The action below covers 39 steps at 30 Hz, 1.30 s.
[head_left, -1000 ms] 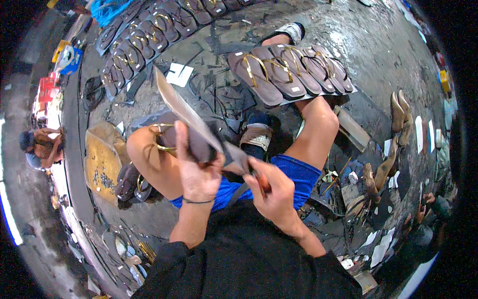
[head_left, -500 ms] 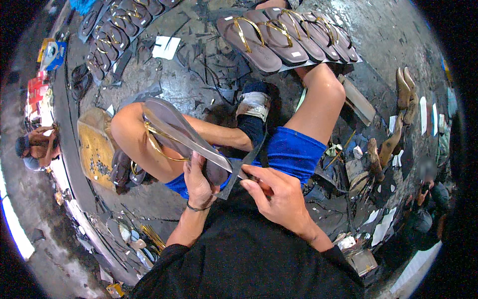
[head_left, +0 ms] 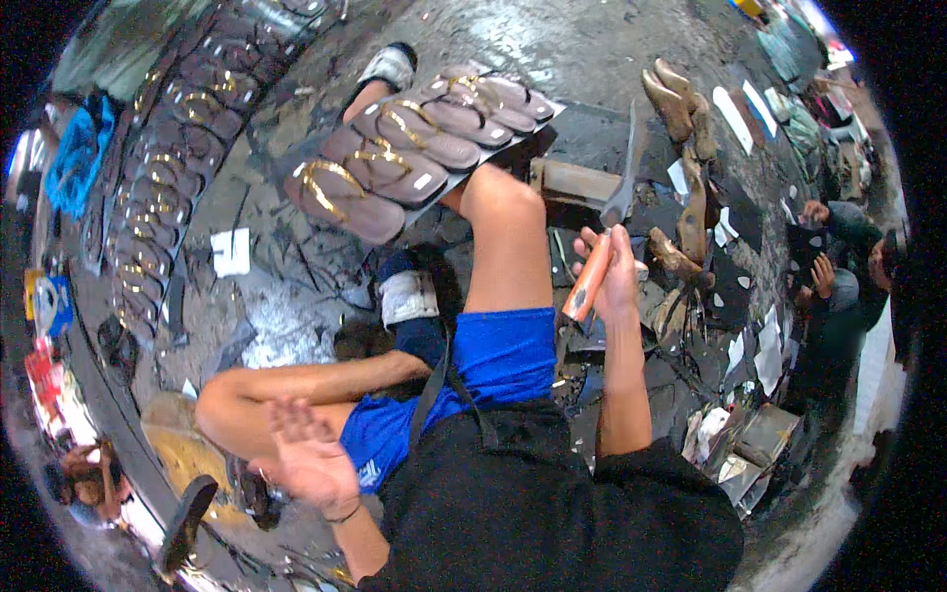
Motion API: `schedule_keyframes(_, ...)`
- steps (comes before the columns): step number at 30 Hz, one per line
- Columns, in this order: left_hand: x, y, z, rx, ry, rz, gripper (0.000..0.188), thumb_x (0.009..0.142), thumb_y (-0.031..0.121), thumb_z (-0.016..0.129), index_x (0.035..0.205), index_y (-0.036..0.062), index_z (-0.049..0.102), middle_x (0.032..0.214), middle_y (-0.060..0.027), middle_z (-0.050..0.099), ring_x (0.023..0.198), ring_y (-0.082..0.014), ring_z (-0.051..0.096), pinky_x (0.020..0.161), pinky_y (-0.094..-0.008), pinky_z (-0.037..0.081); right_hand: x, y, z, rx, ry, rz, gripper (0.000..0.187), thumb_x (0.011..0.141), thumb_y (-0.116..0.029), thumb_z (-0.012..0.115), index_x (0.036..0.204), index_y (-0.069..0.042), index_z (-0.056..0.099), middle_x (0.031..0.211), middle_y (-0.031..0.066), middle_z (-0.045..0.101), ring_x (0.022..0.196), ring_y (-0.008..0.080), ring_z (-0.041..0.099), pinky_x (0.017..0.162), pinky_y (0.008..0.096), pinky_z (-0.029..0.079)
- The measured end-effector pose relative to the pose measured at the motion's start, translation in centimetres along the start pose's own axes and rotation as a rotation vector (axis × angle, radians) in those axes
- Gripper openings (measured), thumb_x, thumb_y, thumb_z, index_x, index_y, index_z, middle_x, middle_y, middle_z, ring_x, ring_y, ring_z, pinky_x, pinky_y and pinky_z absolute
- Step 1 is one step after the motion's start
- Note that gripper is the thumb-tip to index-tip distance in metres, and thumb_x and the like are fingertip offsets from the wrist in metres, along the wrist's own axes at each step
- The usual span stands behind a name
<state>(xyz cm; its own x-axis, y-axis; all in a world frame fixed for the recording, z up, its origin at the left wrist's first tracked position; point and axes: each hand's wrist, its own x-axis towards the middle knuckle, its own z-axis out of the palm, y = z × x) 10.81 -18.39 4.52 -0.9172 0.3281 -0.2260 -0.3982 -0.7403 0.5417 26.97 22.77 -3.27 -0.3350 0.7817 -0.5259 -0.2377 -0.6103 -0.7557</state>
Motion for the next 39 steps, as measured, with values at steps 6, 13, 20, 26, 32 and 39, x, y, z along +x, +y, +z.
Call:
schedule_keyframes(6,6.9,-7.5,0.1,0.429,0.059,-0.12,0.048,0.102,0.034,0.048,0.141,0.0062,0.039,0.136,-0.0132,0.052,0.12,-0.0269,0.055,0.099,-0.0431,0.049,13.6,7.4,-3.7,-0.305,0.278,-0.06,0.032,0.095,-0.036,0.061,0.107,-0.006,0.056,0.092,0.0084,0.069,0.069,0.0189,0.064,0.053,0.0356,0.052)
schedule_keyframes(13,14.1,-13.3,1.7,0.296,0.136,-0.339,0.046,0.1,0.031,0.055,0.137,0.0055,0.044,0.132,-0.0115,0.054,0.12,-0.0263,0.054,0.101,-0.0463,0.047,11.7,11.2,-9.0,-0.931,0.285,-0.328,0.042,0.093,-0.04,0.067,0.104,0.0,0.071,0.089,0.0082,0.072,0.076,0.0101,0.064,0.063,0.0287,0.049)
schedule_keyframes(20,20.6,-15.2,5.7,0.276,0.137,-0.605,0.037,0.095,0.033,0.064,0.122,0.0101,0.057,0.114,-0.0067,0.064,0.105,-0.0237,0.062,0.089,-0.0463,0.056,8.5,6.4,-16.1,-1.725,0.566,-1.197,0.024,0.097,-0.018,0.055,0.104,0.003,0.064,0.095,0.0181,0.062,0.087,0.0266,0.058,0.066,0.0381,0.05)
schedule_keyframes(26,21.7,-15.4,8.1,0.486,0.072,-0.491,0.034,0.091,0.024,0.07,0.113,0.0006,0.059,0.105,-0.0111,0.066,0.091,-0.0249,0.067,0.072,-0.0442,0.063,14.2,4.3,-7.9,-1.717,0.597,-0.768,0.044,0.095,-0.014,0.052,0.135,0.002,0.051,0.107,0.0202,0.05,0.096,0.0341,0.05,0.086,0.0449,0.043)
schedule_keyframes(32,21.6,-14.4,7.0,0.545,0.089,-0.451,0.033,0.093,0.027,0.068,0.111,0.0001,0.061,0.104,-0.0098,0.067,0.091,-0.024,0.068,0.073,-0.0448,0.062,4.2,14.8,-8.8,-1.383,0.001,-0.654,0.06,0.086,-0.008,0.066,0.143,-0.008,0.047,0.104,0.0201,0.049,0.094,0.0344,0.055,0.083,0.0441,0.048)
schedule_keyframes(39,24.6,-14.0,5.7,0.764,0.053,-0.314,0.039,0.093,0.024,0.069,0.12,-0.0019,0.059,0.113,-0.0092,0.066,0.095,-0.0196,0.066,0.084,-0.0356,0.055,13.3,3.1,-7.6,-1.632,0.54,-0.791,0.045,0.091,-0.013,0.062,0.133,-0.002,0.053,0.108,0.0197,0.051,0.099,0.0368,0.053,0.085,0.0462,0.046)
